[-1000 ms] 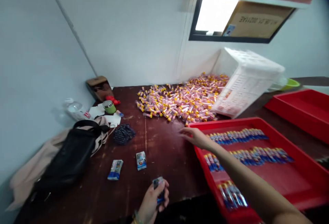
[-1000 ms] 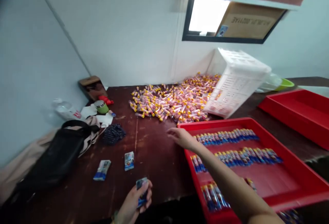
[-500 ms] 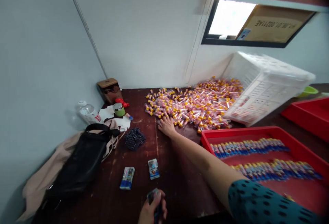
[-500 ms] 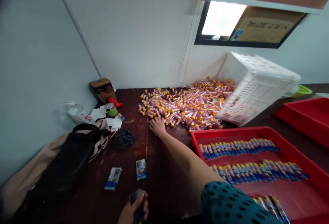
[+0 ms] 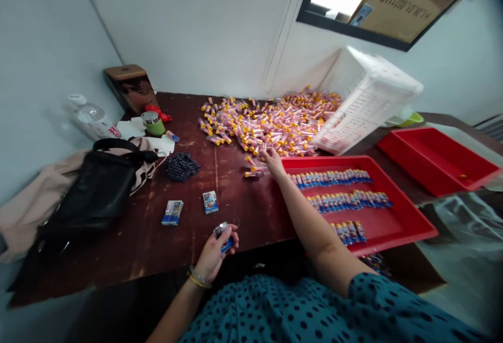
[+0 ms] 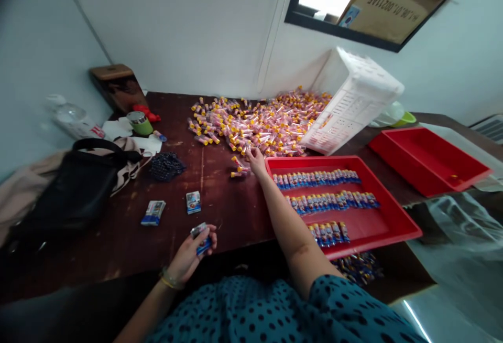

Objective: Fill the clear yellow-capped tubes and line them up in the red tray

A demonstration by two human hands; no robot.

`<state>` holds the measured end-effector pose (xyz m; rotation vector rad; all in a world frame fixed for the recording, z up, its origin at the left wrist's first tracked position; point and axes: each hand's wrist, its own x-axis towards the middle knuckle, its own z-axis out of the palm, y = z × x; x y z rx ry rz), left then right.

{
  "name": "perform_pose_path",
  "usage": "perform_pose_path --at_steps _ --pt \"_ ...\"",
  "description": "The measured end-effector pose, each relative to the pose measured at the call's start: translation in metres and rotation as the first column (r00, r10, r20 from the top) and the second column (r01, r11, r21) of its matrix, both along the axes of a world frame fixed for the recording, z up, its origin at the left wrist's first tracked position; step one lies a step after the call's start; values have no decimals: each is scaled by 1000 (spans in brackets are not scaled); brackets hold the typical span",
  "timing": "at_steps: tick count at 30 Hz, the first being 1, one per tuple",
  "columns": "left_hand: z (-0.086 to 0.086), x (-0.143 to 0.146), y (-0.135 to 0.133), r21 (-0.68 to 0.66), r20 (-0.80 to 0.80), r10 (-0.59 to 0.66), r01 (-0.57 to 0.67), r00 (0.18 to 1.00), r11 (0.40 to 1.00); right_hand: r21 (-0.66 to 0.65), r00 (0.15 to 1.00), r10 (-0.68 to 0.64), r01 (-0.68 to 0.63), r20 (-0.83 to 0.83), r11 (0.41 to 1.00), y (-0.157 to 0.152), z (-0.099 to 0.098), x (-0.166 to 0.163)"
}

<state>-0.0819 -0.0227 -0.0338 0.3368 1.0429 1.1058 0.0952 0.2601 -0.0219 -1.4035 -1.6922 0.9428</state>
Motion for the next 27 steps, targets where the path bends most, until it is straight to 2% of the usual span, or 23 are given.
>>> perform_pose_path --at_steps 5,8,11,14,18,23,27 --pt "-4 9 -18 -26 24 8 -7 1000 1000 -95 980 125 -141 -152 985 -28 19 18" --pt "-4 8 -22 -10 -6 -24 24 1000 1000 -84 978 81 -99 -192 992 -37 23 21" --pt "-2 6 -26 -15 -19 -1 1 1000 1000 -71 983 35 -48 -179 996 -36 26 23" --pt "0 4 -30 -44 -14 53 -54 998 998 -65 997 34 -39 -74 997 -31 29 22" --pt "2 5 -34 -61 -4 54 -55 999 997 -30 980 100 -96 174 995 -29 25 10" --pt "10 10 -32 -1 -17 4 -4 1000 1000 -22 852 234 -254 468 967 -40 15 -19" --pt "22 8 -23 40 7 49 -50 999 998 -44 763 329 -369 557 928 -57 18 -31"
